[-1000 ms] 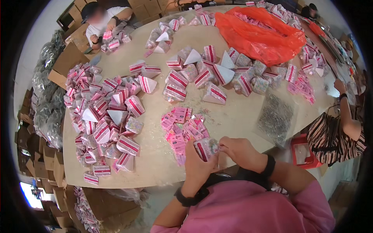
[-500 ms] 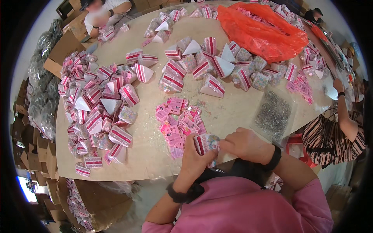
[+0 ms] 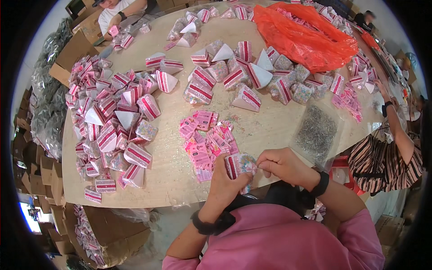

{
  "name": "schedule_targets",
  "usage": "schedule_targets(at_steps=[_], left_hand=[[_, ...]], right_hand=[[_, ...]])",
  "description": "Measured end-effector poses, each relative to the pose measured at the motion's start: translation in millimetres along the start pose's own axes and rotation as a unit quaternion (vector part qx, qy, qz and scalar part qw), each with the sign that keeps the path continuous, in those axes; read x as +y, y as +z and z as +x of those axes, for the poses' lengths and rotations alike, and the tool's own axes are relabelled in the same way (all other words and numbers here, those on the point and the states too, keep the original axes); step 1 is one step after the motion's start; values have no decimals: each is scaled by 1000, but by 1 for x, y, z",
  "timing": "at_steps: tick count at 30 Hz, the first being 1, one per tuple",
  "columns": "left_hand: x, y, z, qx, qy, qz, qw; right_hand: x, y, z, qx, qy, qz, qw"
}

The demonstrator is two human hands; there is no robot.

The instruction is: Packing small objects into plastic bags and arranging them on a table.

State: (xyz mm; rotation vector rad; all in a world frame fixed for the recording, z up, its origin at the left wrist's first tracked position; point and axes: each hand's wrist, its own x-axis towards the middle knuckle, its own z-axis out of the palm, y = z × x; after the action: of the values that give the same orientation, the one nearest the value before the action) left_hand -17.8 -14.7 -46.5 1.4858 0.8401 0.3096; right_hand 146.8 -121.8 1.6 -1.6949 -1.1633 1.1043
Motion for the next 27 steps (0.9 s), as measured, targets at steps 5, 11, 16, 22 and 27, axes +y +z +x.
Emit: schedule_targets(at_steps=[5,11,16,22,27], left_hand=[[2,2,-1,21,37,42,998],[-3,6,-1,46,111,148,982],[-15,8,4,12,89,67,994],[-33,32,31,3,167,122,978],[-9,36,49,51,156,209,964]], right_hand=[[-8,3,0,29,69,48,996],[-8,0,3,18,81,94,992],[4,-6,-1,20,131,226,965],[18,-8,-2,94,84,268,955],[34,-12,-10,161,100,334,923]])
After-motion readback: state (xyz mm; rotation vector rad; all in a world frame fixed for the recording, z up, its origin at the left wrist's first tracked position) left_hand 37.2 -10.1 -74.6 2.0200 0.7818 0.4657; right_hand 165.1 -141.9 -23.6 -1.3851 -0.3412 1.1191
